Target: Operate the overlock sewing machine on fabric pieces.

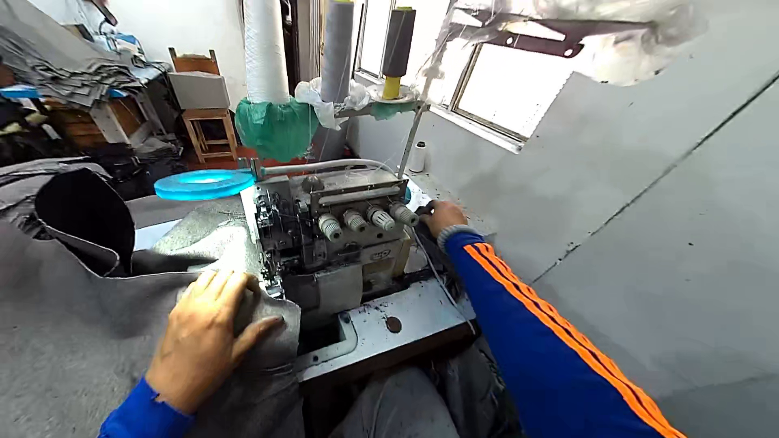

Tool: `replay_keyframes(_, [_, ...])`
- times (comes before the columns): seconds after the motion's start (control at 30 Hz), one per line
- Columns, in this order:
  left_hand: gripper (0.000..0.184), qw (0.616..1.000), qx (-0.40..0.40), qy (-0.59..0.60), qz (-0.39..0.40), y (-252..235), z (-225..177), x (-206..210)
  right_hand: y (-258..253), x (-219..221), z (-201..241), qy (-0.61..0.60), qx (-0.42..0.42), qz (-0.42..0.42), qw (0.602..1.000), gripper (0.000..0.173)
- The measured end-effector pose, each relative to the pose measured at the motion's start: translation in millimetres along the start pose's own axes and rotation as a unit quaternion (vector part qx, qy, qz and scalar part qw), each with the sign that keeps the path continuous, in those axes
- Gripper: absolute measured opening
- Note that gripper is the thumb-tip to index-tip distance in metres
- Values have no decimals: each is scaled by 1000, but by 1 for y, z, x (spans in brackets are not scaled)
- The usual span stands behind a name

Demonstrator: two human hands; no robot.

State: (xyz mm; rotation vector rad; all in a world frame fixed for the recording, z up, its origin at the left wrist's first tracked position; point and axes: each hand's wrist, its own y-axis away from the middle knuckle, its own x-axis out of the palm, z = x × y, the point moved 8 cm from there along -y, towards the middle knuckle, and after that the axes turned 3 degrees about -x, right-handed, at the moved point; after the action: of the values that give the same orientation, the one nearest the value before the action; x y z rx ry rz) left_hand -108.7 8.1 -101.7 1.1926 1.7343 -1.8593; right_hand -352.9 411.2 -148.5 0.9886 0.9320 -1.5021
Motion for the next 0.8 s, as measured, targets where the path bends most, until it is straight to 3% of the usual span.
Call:
replay_keyframes(0.1, [74,1000,14,-17,8,0,-3,0,-9,2,2,36,10,12,999,33])
replay_keyframes(0.2, [52,996,54,29,57,-9,-9,-2,28,-20,13,-37,-75,-68,994,31])
replay_keyframes(0.33, [9,952,89,229,181,-25,-21,-11,142,-59,48,-144,-216,-193,946,33])
replay_keyframes(0.43, [10,935,70,307,164,-28,-15,-28,227,-54,82,-264,-298,-248,883,61])
replay_keyframes(0.47, [10,937,64,312,144,-27,-14,-38,248,-44,97,-307,-313,-246,865,58])
replay_keyframes(0.57, [15,940,38,324,101,-21,-16,-66,281,-4,159,-415,-355,-212,811,26])
replay_keyframes(0.67, [12,942,15,327,70,-14,-17,-82,292,30,214,-571,-353,-118,732,20])
replay_keyframes(0.8, [7,931,-35,355,75,-8,-6,-85,300,42,244,-688,-323,-8,650,14])
